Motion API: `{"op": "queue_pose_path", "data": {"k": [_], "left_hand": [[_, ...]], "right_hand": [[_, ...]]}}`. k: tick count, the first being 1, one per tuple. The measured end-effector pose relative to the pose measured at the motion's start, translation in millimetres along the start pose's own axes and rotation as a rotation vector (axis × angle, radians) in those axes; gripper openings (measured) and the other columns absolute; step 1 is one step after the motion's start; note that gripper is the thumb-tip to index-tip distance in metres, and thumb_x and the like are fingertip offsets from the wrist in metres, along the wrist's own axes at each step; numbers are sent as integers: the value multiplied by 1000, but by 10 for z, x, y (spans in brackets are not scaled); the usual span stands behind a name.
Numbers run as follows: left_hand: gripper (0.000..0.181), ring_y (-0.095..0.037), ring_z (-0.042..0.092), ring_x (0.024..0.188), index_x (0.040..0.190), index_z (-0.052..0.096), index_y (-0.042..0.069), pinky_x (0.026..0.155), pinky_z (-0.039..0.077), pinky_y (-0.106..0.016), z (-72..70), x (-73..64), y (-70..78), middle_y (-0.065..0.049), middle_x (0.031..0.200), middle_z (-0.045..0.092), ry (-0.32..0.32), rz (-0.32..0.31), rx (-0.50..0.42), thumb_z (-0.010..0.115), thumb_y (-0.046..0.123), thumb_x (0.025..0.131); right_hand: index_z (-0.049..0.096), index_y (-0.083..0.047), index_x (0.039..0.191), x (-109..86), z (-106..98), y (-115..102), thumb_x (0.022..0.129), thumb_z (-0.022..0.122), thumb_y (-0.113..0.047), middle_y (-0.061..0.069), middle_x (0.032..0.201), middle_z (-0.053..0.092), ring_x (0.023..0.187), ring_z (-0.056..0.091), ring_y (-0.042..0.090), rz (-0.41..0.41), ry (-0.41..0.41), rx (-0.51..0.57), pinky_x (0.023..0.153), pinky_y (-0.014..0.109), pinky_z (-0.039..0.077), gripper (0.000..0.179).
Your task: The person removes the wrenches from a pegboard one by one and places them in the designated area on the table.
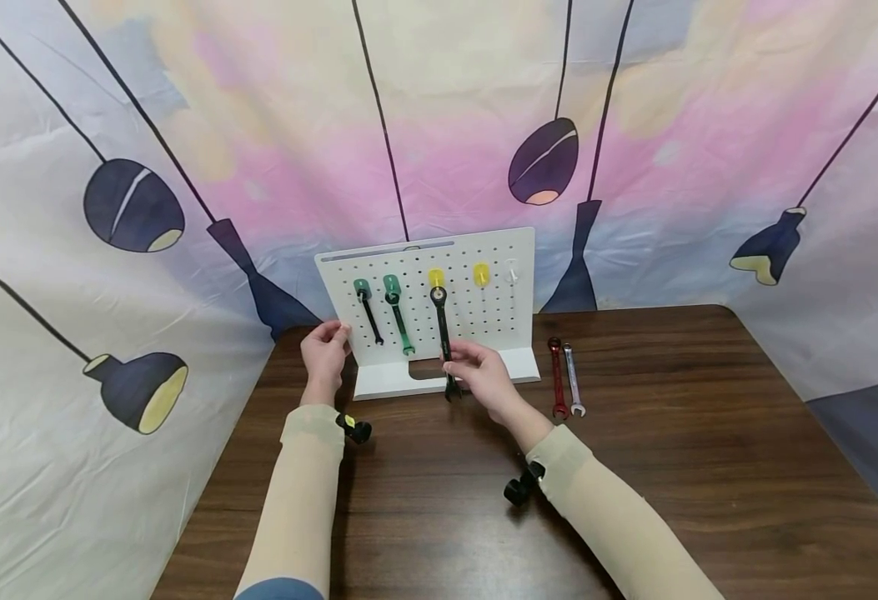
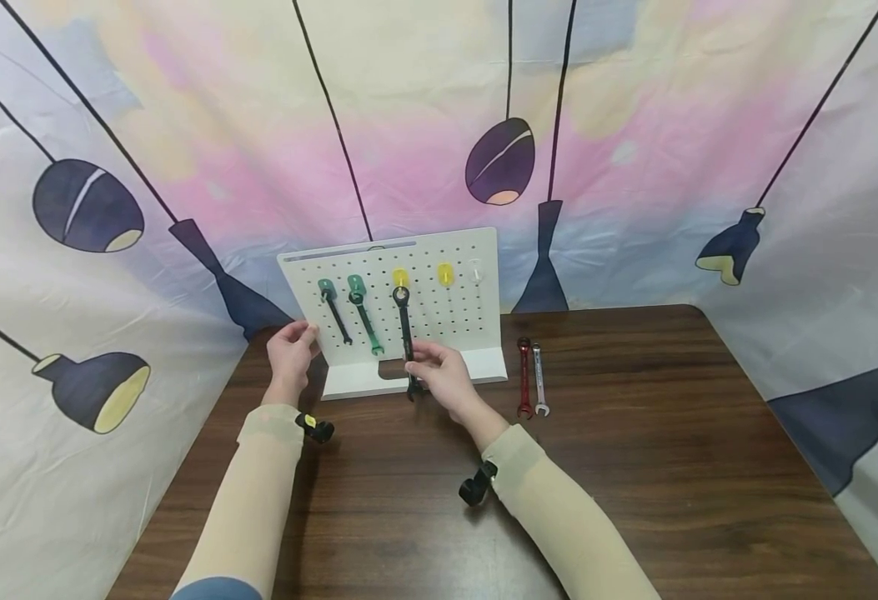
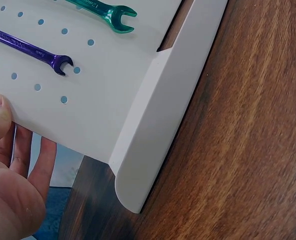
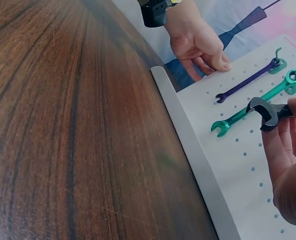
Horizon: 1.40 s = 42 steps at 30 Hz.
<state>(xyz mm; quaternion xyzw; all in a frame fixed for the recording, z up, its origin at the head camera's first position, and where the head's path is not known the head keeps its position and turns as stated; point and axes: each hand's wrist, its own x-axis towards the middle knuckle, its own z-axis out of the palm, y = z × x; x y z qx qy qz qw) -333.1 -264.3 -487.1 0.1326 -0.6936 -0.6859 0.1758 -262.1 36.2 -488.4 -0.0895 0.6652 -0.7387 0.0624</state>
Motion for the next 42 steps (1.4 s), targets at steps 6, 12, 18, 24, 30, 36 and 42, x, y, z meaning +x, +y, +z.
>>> {"op": "queue_pose_path", "data": {"k": [6,12,18,24,30,36,42], "left_hand": [[20,-16,62,92,118,71,-1,104,53,-58,-3,-1,-9,-1,98,62,1,1,-7,73,13,105],[22,-16,63,93,121,71,-3,105,53,-59,-3,-2,-2,-2,100,63,4,2,-7,72,12,105],[23,-16,64,94,121,72,-4,104,54,-59,-9,2,-4,-2,100,63,5,4,4,73,13,105],[15,-17,63,91,115,75,1,102,54,-59,-16,5,-11,-1,96,61,14,11,2,73,12,104],[18,-28,63,98,116,73,-2,102,53,-61,-17,-6,-6,0,95,61,16,16,-7,73,12,104],[15,-18,63,92,113,76,1,103,53,-60,-9,-9,-6,-1,97,63,16,9,-7,73,13,105],[13,-19,64,97,113,76,3,104,53,-60,3,-3,-5,-4,102,64,13,2,-20,74,12,104]], "right_hand": [[65,4,139,-23,-2,-31,100,72,-5,5,115,75,99,69,14,10,-7,13,80,30,59,41],[66,5,138,-51,4,-82,99,72,-5,4,114,76,96,70,12,21,-6,50,78,30,58,40],[67,2,137,-76,12,-130,100,71,-3,12,120,75,97,71,13,34,-6,80,84,40,60,38],[65,5,139,-81,18,-148,99,72,-4,6,116,76,98,71,13,41,-13,88,89,45,60,41],[67,4,137,-90,20,-160,99,72,-4,6,115,76,99,71,15,45,-11,91,88,43,61,39],[68,2,137,-96,12,-169,99,73,-3,7,117,76,102,71,17,47,-12,80,92,47,60,39],[67,2,139,-110,1,-200,100,73,-4,9,119,76,101,71,15,43,-19,74,93,47,60,40]]}}
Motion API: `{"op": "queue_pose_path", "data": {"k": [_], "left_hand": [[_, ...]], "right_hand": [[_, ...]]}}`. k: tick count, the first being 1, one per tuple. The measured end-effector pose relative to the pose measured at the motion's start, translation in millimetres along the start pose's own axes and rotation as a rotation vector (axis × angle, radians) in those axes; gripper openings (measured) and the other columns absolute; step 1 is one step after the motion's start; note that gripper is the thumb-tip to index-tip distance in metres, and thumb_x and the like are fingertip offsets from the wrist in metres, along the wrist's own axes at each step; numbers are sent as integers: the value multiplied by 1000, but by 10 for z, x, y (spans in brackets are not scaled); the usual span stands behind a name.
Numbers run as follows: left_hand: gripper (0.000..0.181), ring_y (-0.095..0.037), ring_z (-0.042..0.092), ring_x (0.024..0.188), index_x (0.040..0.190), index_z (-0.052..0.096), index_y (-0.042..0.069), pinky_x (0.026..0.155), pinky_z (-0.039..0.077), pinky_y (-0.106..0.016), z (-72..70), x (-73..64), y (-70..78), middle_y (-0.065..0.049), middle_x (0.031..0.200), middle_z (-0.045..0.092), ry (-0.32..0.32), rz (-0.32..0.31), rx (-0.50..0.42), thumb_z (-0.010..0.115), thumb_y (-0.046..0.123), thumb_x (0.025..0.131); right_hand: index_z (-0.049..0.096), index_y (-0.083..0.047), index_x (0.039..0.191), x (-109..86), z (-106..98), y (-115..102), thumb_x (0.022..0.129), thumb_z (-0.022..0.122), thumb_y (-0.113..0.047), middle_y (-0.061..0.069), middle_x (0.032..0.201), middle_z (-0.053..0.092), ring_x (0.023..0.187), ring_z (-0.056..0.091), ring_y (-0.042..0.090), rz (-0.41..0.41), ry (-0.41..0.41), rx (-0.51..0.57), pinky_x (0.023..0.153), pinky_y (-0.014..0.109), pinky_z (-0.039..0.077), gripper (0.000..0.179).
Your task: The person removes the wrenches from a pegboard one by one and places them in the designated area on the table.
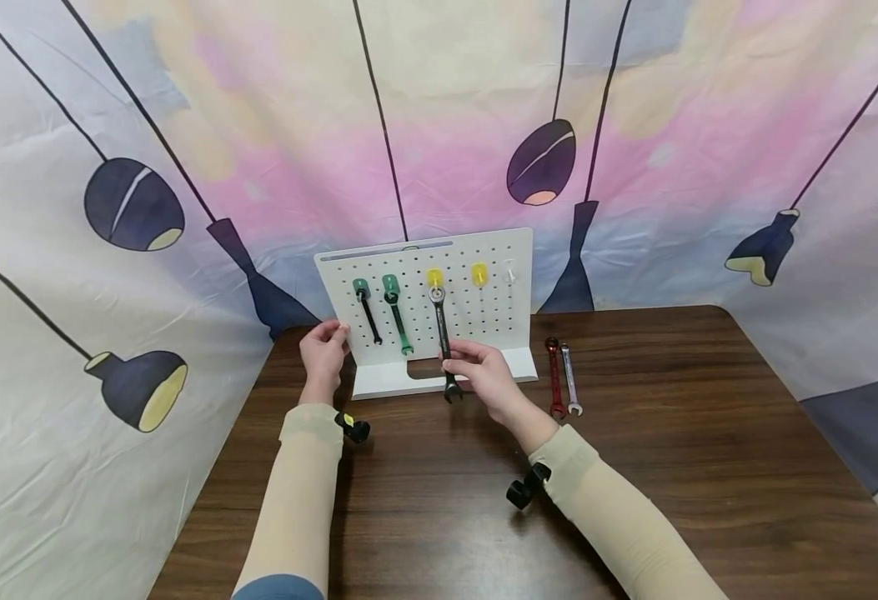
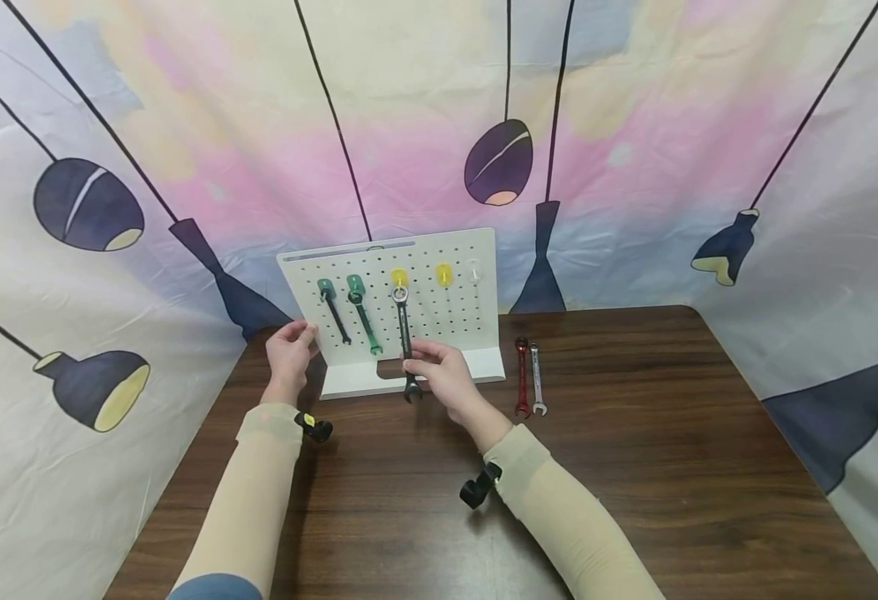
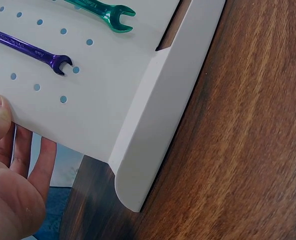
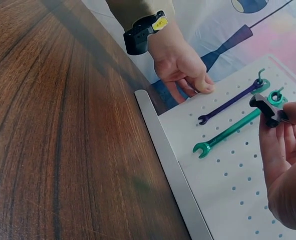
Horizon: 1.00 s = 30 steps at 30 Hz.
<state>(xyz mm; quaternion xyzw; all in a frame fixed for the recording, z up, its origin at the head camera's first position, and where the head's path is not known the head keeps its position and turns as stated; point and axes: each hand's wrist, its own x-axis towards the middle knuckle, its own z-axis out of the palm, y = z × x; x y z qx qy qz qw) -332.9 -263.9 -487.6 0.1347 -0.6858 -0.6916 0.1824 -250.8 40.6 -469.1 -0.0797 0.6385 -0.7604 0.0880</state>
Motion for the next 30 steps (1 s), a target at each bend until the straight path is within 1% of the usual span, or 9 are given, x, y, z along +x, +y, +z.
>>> {"op": "queue_pose_path", "data": {"k": [7,12,14,16,20,22,23,27,30], "left_hand": [[18,-24,63,103,117,74,-1,105,53,-59,3,11,-5,-5,104,63,-2,-3,1,73,11,104],[15,-22,63,101,115,75,0,105,52,-59,5,10,-8,-4,103,63,-2,-5,-6,73,11,104],[14,-22,63,101,114,75,2,105,52,-60,7,11,-11,-4,102,63,0,-5,-8,73,11,104],[13,-21,63,100,113,76,3,105,52,-60,8,13,-14,-4,102,63,1,-5,-9,73,12,104],[14,-19,63,99,114,75,2,106,52,-60,11,17,-15,-4,103,63,-1,-6,-10,74,12,104],[16,-18,63,99,116,75,1,106,52,-59,9,18,-17,-4,104,63,-2,-6,-2,73,13,104],[17,-18,63,99,116,74,1,106,52,-59,6,18,-18,-4,104,63,-4,-6,3,73,13,105],[21,-19,63,99,119,73,-2,105,53,-57,-3,15,-20,-3,103,62,-6,-5,16,72,13,105],[23,-18,63,97,121,71,-3,104,54,-57,-5,13,-19,-2,101,61,-11,-4,14,72,14,105]], "right_hand": [[66,1,142,-3,9,-17,100,72,-3,26,134,68,109,72,23,4,-4,11,86,34,62,42],[63,3,144,4,18,-29,101,71,-2,30,137,65,106,72,20,4,-8,11,84,30,62,45],[62,4,145,5,18,-31,101,71,-2,30,137,65,105,72,19,2,-9,15,84,30,62,45],[62,5,145,5,17,-32,101,70,-2,30,136,66,107,72,22,-2,-9,19,84,30,62,45],[65,3,143,-2,13,-35,100,72,-3,22,130,71,111,72,28,-6,5,11,83,31,62,43],[67,1,141,-9,10,-37,100,72,-3,19,127,73,110,72,27,-6,11,3,83,30,62,42],[68,-1,141,-13,10,-40,100,73,-4,19,127,73,111,72,28,-6,11,3,83,30,62,41],[68,-2,141,-20,5,-42,100,73,-4,21,129,72,108,72,23,-8,8,0,83,30,62,42],[68,-2,142,-17,-1,-34,100,73,-3,22,130,71,108,72,23,-7,6,2,83,31,62,42]]}}
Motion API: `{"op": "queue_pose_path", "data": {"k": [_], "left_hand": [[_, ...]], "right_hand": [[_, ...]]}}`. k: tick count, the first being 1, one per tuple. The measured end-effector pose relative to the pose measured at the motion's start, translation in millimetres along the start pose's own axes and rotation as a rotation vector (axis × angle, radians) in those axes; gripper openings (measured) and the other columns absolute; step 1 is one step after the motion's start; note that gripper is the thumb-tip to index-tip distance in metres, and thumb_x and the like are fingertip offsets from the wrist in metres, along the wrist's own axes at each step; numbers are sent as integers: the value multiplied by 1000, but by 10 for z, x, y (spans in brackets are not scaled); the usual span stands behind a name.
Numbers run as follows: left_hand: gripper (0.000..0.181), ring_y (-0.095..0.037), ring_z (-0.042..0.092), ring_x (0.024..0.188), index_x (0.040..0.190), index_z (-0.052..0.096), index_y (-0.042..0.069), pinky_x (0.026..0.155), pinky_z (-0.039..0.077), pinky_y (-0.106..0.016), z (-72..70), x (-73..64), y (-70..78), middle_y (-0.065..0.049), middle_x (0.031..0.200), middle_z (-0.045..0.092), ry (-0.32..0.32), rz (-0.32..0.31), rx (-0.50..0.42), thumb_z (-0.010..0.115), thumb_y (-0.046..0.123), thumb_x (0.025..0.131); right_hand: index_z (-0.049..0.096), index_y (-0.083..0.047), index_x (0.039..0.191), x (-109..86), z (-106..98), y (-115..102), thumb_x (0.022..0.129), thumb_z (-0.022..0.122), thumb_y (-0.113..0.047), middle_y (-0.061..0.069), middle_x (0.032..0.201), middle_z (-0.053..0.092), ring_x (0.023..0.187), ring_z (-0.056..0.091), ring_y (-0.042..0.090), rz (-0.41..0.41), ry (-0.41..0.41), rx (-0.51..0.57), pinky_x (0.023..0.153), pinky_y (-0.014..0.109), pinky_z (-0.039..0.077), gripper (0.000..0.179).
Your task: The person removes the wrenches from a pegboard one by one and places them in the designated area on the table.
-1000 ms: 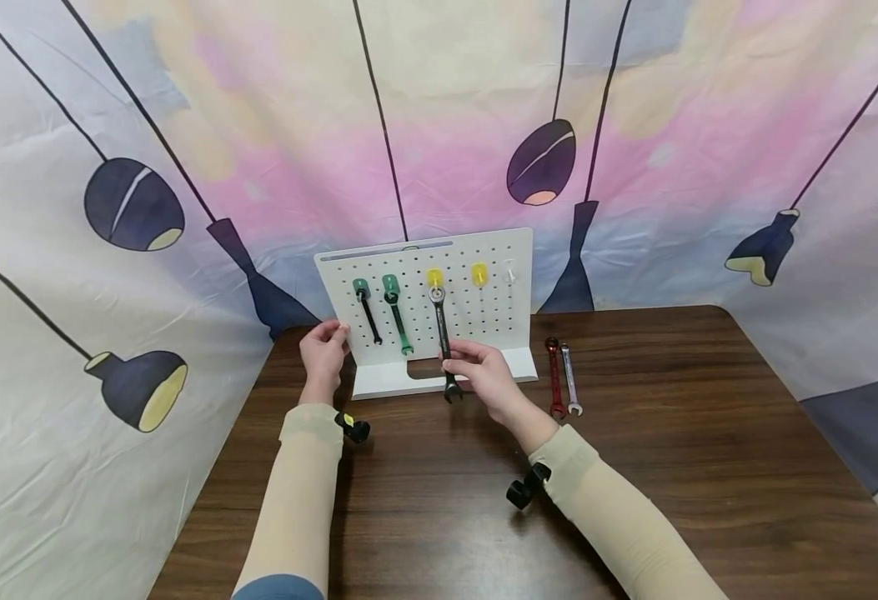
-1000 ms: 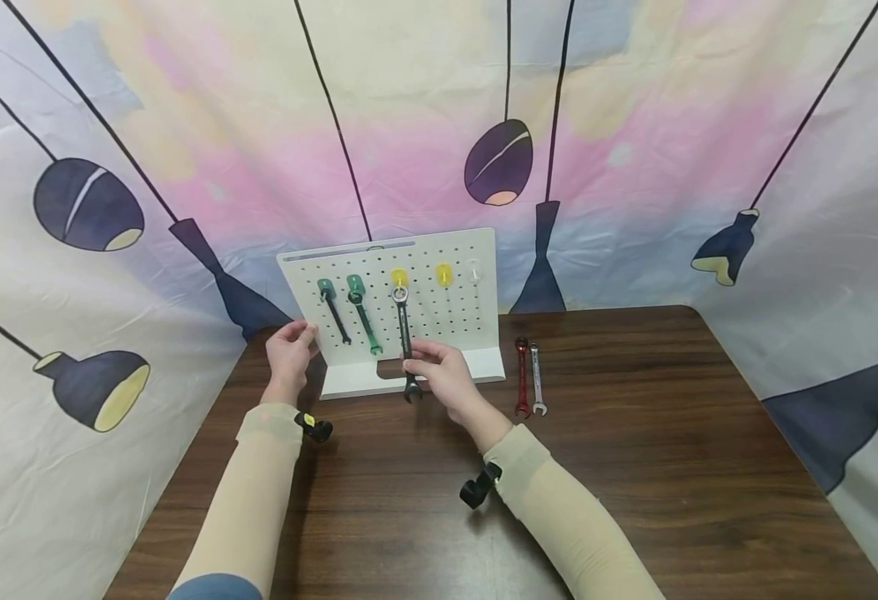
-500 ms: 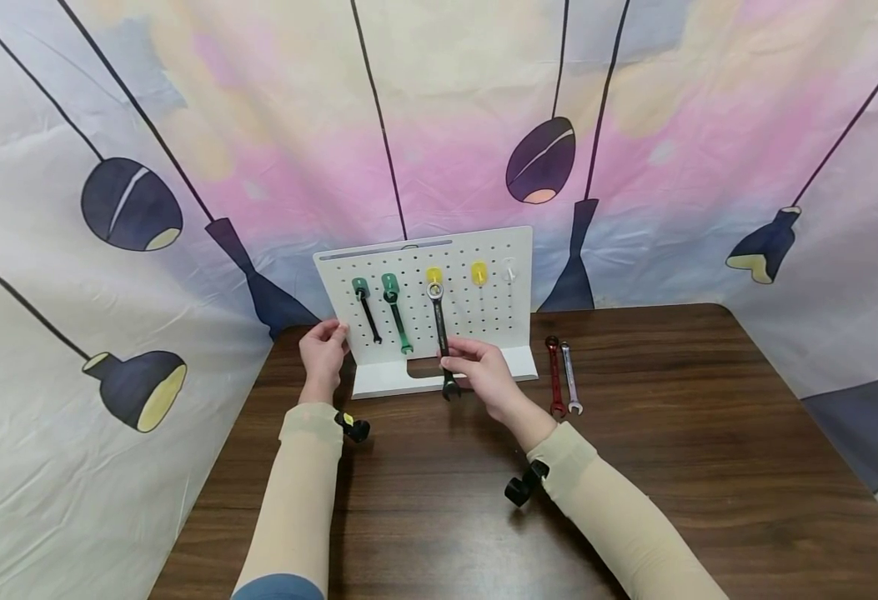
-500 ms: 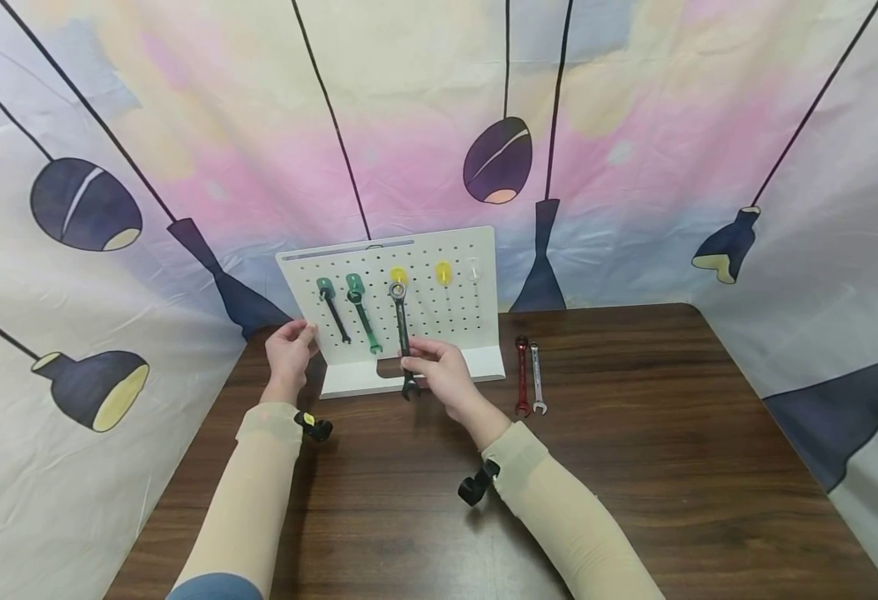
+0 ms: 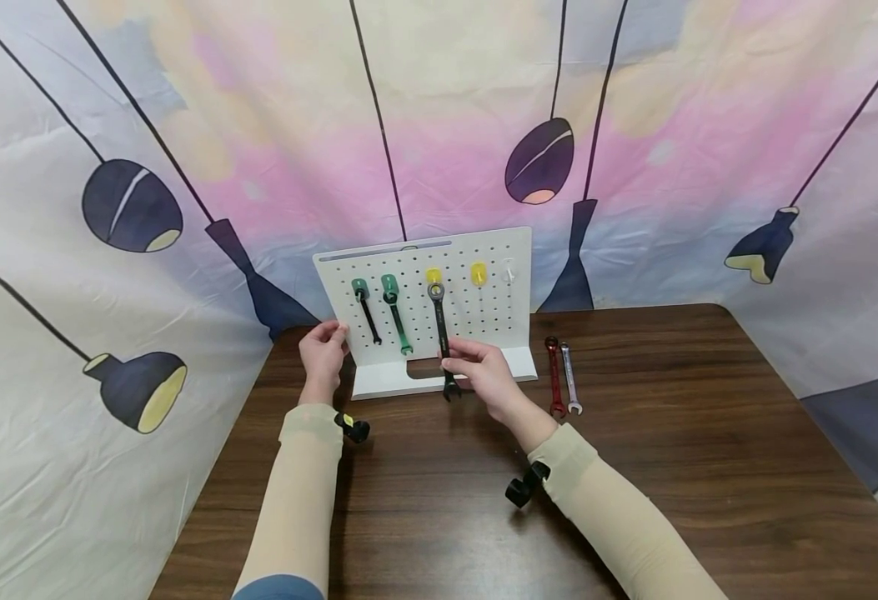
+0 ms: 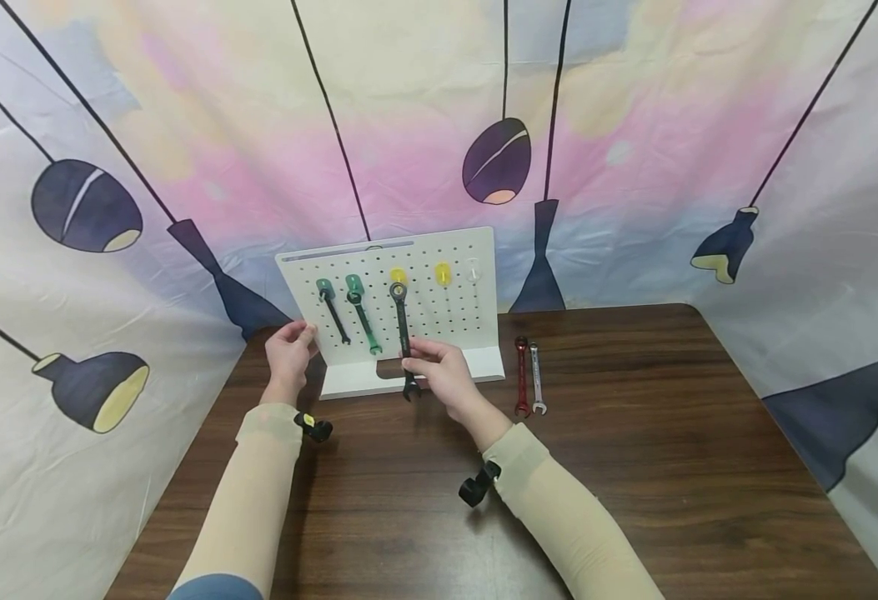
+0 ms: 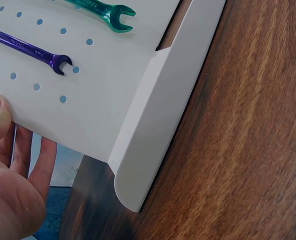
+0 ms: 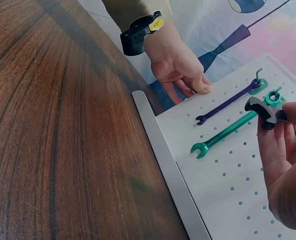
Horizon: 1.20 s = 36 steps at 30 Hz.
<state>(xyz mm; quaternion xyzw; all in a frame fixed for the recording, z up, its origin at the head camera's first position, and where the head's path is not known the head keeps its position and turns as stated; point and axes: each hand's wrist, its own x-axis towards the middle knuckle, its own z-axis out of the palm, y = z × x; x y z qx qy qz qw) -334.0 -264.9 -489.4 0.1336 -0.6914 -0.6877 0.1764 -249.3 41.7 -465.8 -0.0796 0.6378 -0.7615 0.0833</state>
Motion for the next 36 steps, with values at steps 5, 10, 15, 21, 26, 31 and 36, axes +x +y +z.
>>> {"op": "queue_pose_path", "data": {"k": [5,10,15,21,26,31,36], "left_hand": [[22,-16,61,94,119,71,-2,103,54,-56,-6,-10,4,-1,99,59,-1,1,4,73,16,105],[21,-16,61,93,118,71,0,104,54,-56,-12,-11,0,-1,99,59,0,0,3,73,17,105],[25,-16,61,92,120,72,-2,101,56,-54,-12,-1,-14,-1,99,59,2,2,3,74,18,104],[24,-16,62,92,120,73,-2,98,57,-51,-8,-5,-9,-1,98,59,4,8,9,73,17,104],[24,-14,62,91,120,71,-3,97,58,-49,-9,-13,7,0,97,59,0,14,18,73,15,105],[24,-13,61,91,121,71,-3,96,58,-47,-9,-19,19,0,97,59,-2,14,20,72,14,105],[20,-16,62,93,118,73,-2,103,54,-57,1,-24,22,-1,97,60,1,10,0,72,13,105]], "right_hand": [[67,-2,142,-2,-10,10,99,73,-3,24,133,70,108,72,21,6,-1,6,88,36,61,43],[68,-2,142,-19,-16,4,100,73,-3,20,129,73,101,72,13,0,-1,1,92,42,60,43],[68,-3,142,-49,-44,12,99,74,-3,8,120,77,102,73,14,-7,7,-5,89,40,60,43],[66,0,143,-85,-129,54,99,73,-3,17,124,75,102,72,13,-13,4,-10,95,44,59,45],[66,1,143,-106,-209,84,99,73,-2,10,118,77,101,72,11,-17,4,-16,98,49,57,45],[63,3,144,-153,-285,88,99,72,0,19,125,74,103,72,12,-22,-1,-8,96,42,59,46],[61,6,145,-205,-402,120,99,71,1,8,118,77,100,71,9,-24,1,-18,86,29,60,47]]}}
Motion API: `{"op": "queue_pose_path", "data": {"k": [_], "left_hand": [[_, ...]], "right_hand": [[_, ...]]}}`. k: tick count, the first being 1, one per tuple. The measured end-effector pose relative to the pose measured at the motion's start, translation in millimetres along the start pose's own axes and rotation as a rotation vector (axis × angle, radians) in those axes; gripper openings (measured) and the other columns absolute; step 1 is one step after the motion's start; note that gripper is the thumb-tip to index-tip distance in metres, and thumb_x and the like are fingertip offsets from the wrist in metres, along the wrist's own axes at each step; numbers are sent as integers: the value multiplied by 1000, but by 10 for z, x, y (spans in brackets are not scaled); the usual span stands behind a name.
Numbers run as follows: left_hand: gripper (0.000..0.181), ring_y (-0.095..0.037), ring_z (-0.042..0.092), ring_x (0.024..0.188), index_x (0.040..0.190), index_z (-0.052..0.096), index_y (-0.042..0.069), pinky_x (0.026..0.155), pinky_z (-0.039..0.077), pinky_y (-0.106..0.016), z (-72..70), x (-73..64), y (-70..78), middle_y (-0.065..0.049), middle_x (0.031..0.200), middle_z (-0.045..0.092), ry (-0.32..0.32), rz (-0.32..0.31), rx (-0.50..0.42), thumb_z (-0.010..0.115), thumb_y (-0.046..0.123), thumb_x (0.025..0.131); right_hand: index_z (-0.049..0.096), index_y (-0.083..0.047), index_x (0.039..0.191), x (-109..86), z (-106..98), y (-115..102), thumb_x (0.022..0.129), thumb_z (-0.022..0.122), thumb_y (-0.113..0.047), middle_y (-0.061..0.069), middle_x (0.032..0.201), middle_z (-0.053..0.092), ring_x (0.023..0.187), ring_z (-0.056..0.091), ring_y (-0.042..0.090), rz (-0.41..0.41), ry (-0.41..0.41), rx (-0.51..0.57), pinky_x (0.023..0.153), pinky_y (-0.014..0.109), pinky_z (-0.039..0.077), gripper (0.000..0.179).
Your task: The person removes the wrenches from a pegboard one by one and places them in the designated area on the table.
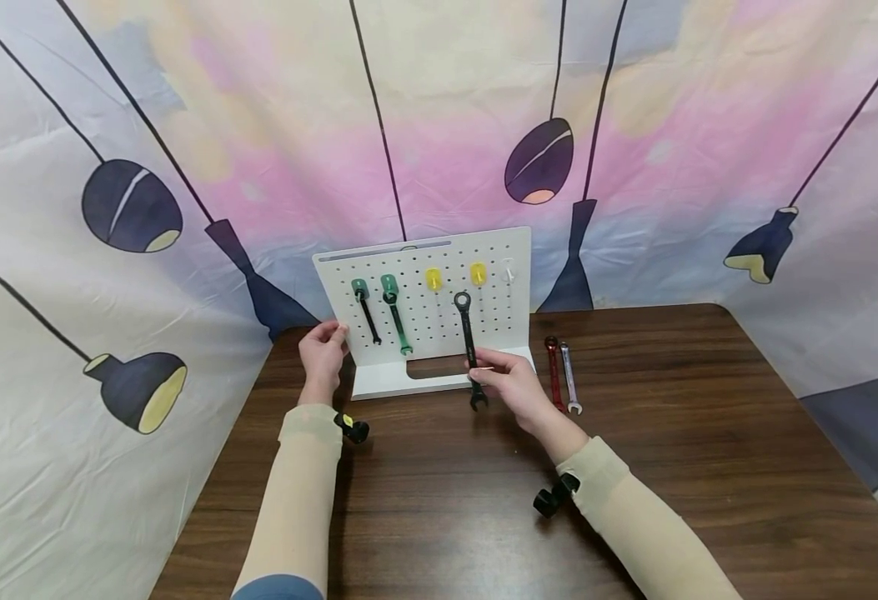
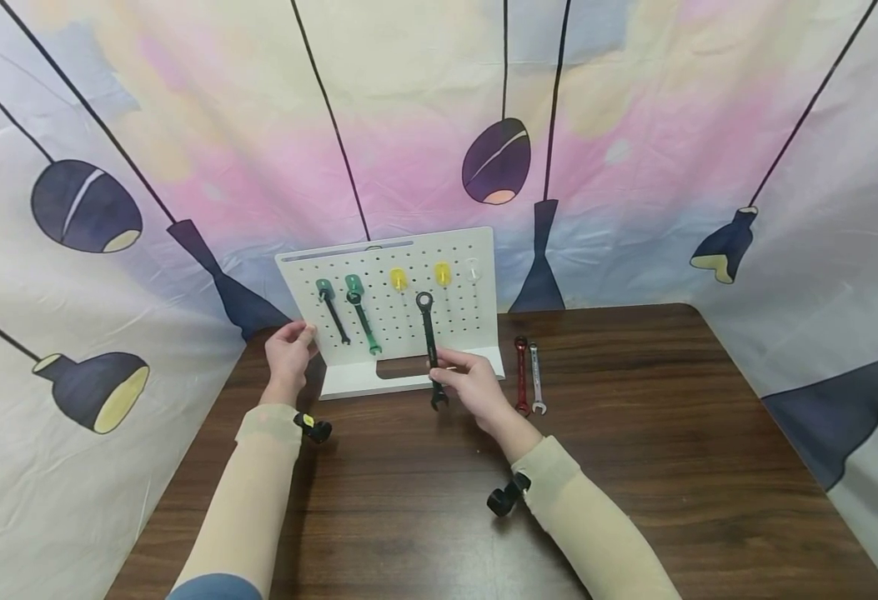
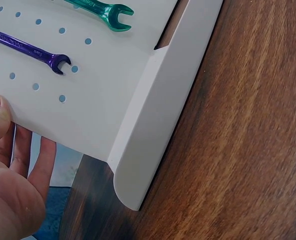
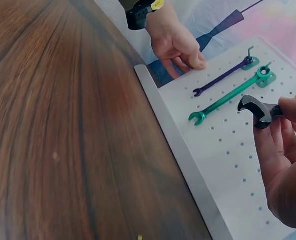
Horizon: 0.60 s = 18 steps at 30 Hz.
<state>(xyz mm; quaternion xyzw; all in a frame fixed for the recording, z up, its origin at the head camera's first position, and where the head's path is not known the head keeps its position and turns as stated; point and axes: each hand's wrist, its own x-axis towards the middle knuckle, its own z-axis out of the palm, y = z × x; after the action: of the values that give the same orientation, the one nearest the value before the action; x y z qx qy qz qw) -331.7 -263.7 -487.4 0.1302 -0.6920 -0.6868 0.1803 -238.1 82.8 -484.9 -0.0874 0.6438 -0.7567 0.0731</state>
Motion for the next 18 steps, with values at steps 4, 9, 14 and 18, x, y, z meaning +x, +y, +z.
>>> {"op": "queue_pose_path", "data": {"k": [4,9,14,18], "left_hand": [[15,-18,63,94,113,76,1,104,53,-59,6,2,-4,-2,98,61,6,-5,-21,73,13,105],[15,-22,63,97,113,76,1,104,54,-58,6,10,-7,-2,97,61,11,-3,-15,73,14,105],[9,-25,64,100,109,77,5,105,52,-62,7,12,-5,-2,98,62,10,-2,-22,73,13,105],[13,-17,63,94,113,73,3,104,53,-59,-6,21,-16,-1,98,60,-2,6,1,72,12,105]], "right_hand": [[60,7,145,-35,-119,50,100,72,0,5,115,76,97,71,7,11,11,-13,84,26,60,48],[61,5,145,-88,-291,102,99,73,-1,12,117,74,96,73,8,36,30,-38,84,26,61,48],[59,7,146,-163,-463,116,100,72,0,12,116,73,95,73,8,44,50,-65,82,25,61,48],[57,8,147,-226,-580,99,99,72,1,3,109,72,91,73,8,64,72,-68,79,24,60,51]]}}
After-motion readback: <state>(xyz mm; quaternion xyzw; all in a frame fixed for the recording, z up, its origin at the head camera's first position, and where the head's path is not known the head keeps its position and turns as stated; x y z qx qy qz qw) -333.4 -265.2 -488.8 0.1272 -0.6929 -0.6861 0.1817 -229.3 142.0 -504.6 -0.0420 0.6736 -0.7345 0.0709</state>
